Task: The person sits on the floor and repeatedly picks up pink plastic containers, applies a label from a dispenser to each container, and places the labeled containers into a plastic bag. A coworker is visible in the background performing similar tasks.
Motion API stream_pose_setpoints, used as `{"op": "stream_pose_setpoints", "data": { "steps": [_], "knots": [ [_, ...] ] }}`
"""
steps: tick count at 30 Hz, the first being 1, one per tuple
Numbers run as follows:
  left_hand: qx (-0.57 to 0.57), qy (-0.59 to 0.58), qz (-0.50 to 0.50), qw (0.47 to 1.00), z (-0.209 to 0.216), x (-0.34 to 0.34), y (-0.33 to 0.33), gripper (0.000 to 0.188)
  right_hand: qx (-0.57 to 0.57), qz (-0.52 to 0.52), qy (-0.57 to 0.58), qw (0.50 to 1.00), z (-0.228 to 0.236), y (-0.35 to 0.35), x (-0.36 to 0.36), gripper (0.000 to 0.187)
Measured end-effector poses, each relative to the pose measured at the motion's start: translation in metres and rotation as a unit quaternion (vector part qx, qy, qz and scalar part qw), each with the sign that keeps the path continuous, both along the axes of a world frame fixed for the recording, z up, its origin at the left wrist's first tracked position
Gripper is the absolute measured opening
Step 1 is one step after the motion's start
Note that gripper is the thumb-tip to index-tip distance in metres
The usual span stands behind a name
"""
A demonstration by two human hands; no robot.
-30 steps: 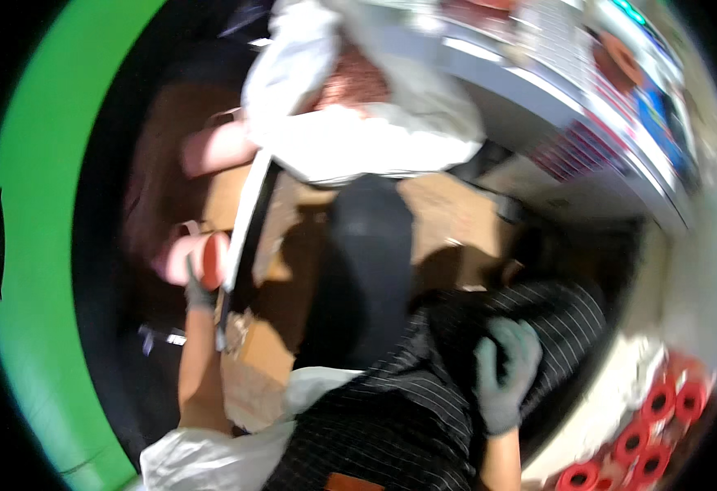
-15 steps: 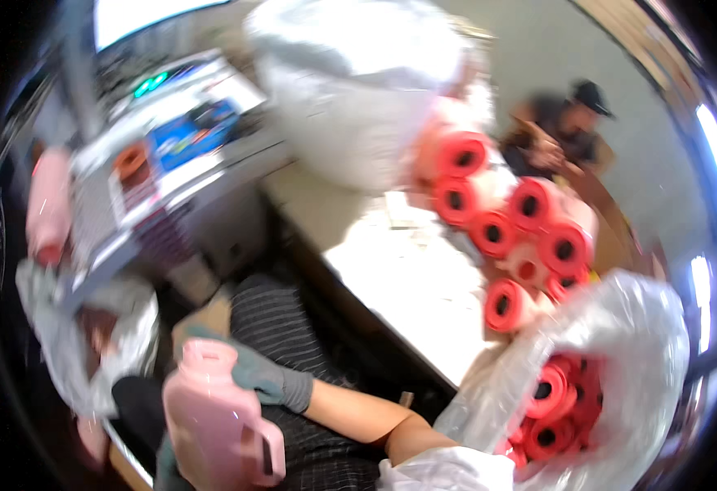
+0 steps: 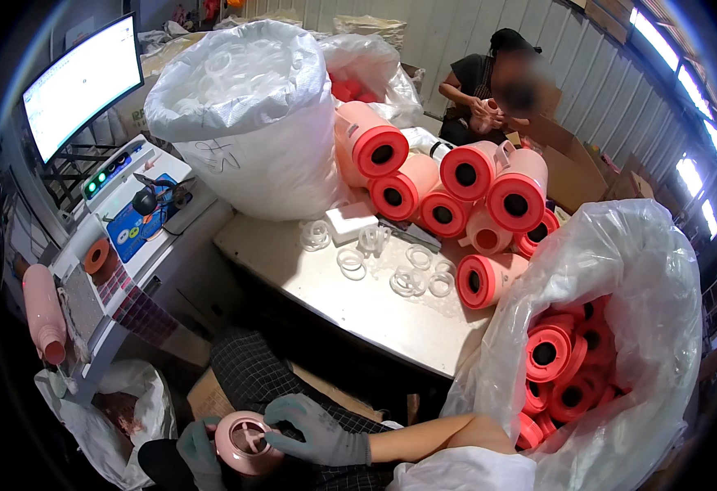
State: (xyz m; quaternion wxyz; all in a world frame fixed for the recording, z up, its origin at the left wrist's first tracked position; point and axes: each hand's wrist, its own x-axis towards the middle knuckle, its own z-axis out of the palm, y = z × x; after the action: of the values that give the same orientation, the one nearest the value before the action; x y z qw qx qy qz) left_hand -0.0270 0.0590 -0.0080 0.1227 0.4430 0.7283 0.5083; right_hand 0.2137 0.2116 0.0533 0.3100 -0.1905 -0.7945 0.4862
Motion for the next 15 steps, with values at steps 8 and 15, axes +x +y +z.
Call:
{"op": "stream_pose_setpoints", "data": {
  "steps": [8,15],
  "knots": [
    [-0.115,-0.095,-0.128,0.98,0.059,0.011,0.071,0.011,0.116,0.258,-0.224,0.932,0.019,0.0,-0.004,0.028],
    [-0.021,0.049,-0.192,0.98,0.088,0.043,0.003,0.036,0.139,0.365,-0.251,0.886,-0.056,0.0,-0.006,0.03]
  ]
}}
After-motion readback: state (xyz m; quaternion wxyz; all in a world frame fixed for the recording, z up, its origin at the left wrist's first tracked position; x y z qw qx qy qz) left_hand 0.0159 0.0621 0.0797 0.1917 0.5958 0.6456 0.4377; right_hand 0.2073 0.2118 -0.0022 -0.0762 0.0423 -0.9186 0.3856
